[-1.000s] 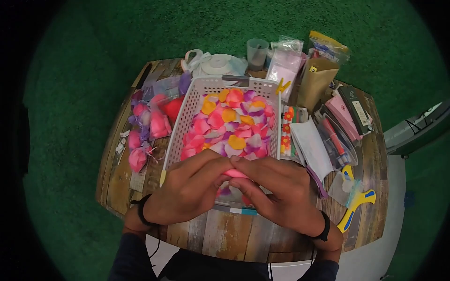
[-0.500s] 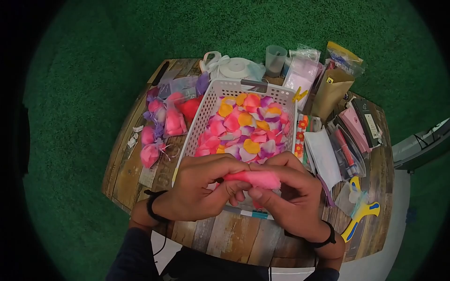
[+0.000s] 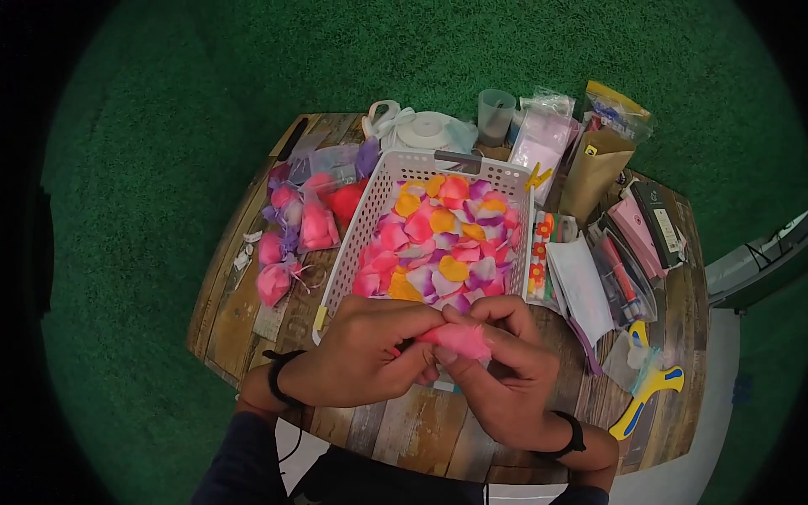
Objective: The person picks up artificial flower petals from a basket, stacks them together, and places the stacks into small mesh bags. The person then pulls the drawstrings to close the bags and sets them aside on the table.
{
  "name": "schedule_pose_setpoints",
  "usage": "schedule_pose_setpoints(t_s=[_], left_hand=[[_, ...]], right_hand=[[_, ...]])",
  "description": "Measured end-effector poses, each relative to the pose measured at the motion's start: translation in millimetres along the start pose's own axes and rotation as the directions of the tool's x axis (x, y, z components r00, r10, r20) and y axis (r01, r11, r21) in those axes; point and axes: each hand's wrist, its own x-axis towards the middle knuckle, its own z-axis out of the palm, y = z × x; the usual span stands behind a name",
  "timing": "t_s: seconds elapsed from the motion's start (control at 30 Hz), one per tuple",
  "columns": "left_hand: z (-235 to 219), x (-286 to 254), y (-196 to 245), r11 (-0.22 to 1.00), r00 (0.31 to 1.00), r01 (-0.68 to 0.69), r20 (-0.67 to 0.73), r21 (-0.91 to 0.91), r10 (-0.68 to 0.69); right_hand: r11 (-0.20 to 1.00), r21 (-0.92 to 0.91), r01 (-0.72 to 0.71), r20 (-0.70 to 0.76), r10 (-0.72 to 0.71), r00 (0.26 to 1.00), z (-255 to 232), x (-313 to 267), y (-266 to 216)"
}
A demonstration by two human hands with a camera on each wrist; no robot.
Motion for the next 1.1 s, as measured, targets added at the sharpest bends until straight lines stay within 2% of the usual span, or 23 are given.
schedule_pose_setpoints(t_s=[0.07, 0.1, 0.17, 0.23, 0.3, 0.33, 0.37, 0.4, 0.43, 0.5, 0.57, 0.6, 0.63, 0.67, 0.77, 0.83, 0.9, 0.97, 1.1], left_hand=[[2, 0, 1, 0.999, 0.999, 0.031, 0.013, -0.024, -0.030], [1, 1, 3, 0.996, 0.997, 0.072, 0.035, -0.051, -0.070], [-4, 5, 5, 0.992, 0.993, 0.109, 0.057, -0.070, -0.106], [-17, 11, 4, 0.992, 0.985, 0.118, 0.122, 0.050, -0.123], [-33, 16, -7, 0.976, 0.979, 0.204, -0.018, 0.079, -0.203], [-49, 20, -17, 0.951, 0.958, 0.274, -0.131, 0.145, -0.256], [-69, 26, -31, 0.916, 0.924, 0.346, -0.242, 0.204, -0.295], [-94, 31, -56, 0.886, 0.914, 0.344, -0.328, 0.310, -0.240], [-119, 34, -86, 0.844, 0.898, 0.346, -0.405, 0.409, -0.172], [-161, 33, -147, 0.740, 0.876, 0.434, -0.432, 0.514, -0.213], [-190, 14, -214, 0.572, 0.917, 0.397, -0.344, 0.718, -0.205], [-191, 13, -230, 0.570, 0.919, 0.391, -0.341, 0.723, -0.197], [-190, 11, -241, 0.549, 0.888, 0.461, -0.366, 0.698, -0.280], [-190, 10, -247, 0.522, 0.848, 0.528, -0.388, 0.670, -0.361], [-190, 11, -256, 0.527, 0.849, 0.528, -0.388, 0.666, -0.360], [-187, 12, -252, 0.538, 0.845, 0.534, -0.390, 0.653, -0.365], [-185, 13, -239, 0.545, 0.842, 0.539, -0.393, 0.642, -0.370], [-185, 12, -231, 0.582, 0.839, 0.537, -0.456, 0.610, -0.296], [-189, 5, -223, 0.615, 0.832, 0.532, -0.496, 0.582, -0.250]], right_hand=[[0.991, 0.132, -0.006, -0.030, 0.010, 1.000, -1, -5, 10], [0.991, 0.136, -0.005, -0.032, 0.010, 0.999, -2, -5, 11], [0.958, 0.280, -0.058, -0.062, 0.078, 0.995, -5, -1, 13], [0.956, 0.293, -0.029, -0.111, 0.065, 0.992, -9, 8, 9], [0.959, 0.283, -0.009, -0.204, 0.069, 0.977, -15, 14, 9], [0.957, 0.290, -0.003, -0.209, 0.066, 0.976, -20, 16, 7], [0.941, 0.339, -0.018, -0.218, 0.096, 0.971, -25, 19, 1], [0.921, 0.387, -0.030, -0.227, 0.127, 0.966, -28, 21, -2], [0.934, 0.356, 0.014, -0.276, 0.090, 0.957, -29, 24, -1], [0.946, 0.323, 0.027, -0.269, 0.064, 0.961, -36, 28, -3], [0.958, 0.285, 0.042, -0.255, 0.033, 0.966, -43, 27, -4], [0.969, 0.237, 0.068, -0.235, -0.010, 0.972, -46, 28, -3], [0.978, 0.188, 0.093, -0.212, -0.052, 0.976, -48, 28, -3], [0.977, 0.187, 0.099, -0.217, -0.057, 0.975, -48, 29, -2], [0.973, 0.187, 0.133, -0.247, -0.084, 0.965, -45, 29, 3], [0.984, 0.038, 0.175, -0.348, -0.152, 0.925, -43, 31, 5], [0.981, 0.073, 0.179, -0.334, -0.145, 0.931, -45, 32, 6], [0.977, 0.109, 0.183, -0.319, -0.139, 0.938, -48, 33, 7], [0.976, 0.148, 0.160, -0.314, -0.107, 0.943, -51, 32, 9]])
